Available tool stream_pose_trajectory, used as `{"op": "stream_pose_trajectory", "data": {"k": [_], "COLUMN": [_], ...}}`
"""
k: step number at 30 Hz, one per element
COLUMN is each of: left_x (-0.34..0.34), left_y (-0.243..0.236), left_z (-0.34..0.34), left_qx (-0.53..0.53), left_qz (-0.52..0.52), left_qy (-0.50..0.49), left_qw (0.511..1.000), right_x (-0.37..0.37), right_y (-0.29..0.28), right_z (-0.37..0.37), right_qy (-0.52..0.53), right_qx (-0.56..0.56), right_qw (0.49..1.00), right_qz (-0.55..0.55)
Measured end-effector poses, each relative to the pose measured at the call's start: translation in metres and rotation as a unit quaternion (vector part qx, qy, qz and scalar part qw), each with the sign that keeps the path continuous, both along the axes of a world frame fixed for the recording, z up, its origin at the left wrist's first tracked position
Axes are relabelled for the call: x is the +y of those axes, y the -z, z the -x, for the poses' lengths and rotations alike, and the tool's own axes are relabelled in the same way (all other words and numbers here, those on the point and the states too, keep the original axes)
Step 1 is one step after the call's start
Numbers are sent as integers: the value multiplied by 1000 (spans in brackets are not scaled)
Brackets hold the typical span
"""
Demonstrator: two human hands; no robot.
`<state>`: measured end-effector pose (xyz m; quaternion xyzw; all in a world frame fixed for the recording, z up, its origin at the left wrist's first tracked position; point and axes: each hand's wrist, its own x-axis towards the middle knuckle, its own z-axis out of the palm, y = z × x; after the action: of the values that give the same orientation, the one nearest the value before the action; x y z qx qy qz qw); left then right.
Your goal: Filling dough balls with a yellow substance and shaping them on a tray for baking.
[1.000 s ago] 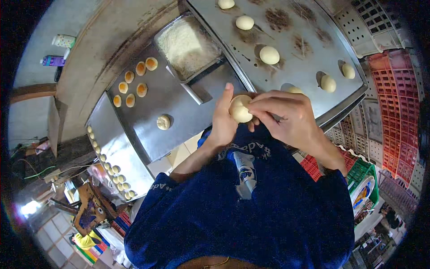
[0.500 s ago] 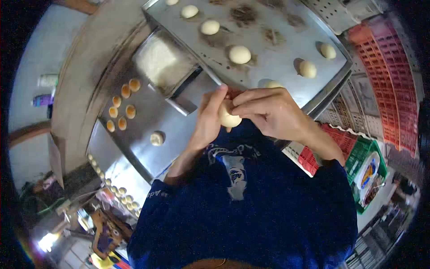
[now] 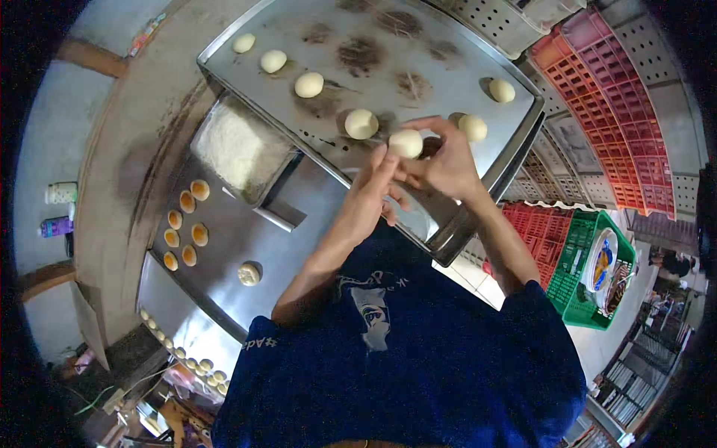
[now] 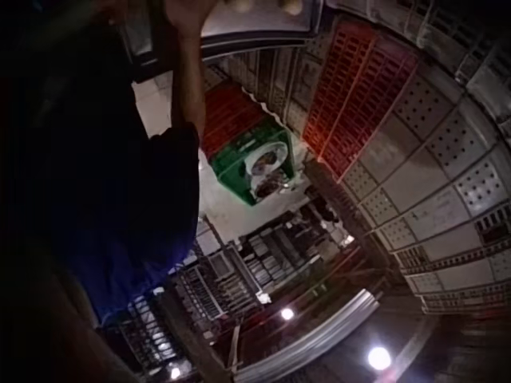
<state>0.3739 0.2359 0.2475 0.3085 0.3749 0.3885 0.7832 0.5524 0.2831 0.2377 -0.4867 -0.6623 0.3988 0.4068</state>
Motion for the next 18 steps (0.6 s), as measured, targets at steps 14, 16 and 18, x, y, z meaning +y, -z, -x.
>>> {"op": "stream_pose_trajectory", "data": {"k": [14,16,18], "left_x": [-147,-177,-193], "left_y": [79,96,86], "left_z": [196,238,259], "left_qx": [148,211,245], "left_qz": [78,106,125], "left_qy": [-319,-394,-456], "left_qw": [933,888,847], "right_x": [139,137,144], "right_y": [45,32,33], "right_z": [-47,-34,-31], "right_qy": [168,146,130], "right_qx": [-435,-433,-447], "right_qw": [878,883,882], "right_qz": [-107,-108,-76]}}
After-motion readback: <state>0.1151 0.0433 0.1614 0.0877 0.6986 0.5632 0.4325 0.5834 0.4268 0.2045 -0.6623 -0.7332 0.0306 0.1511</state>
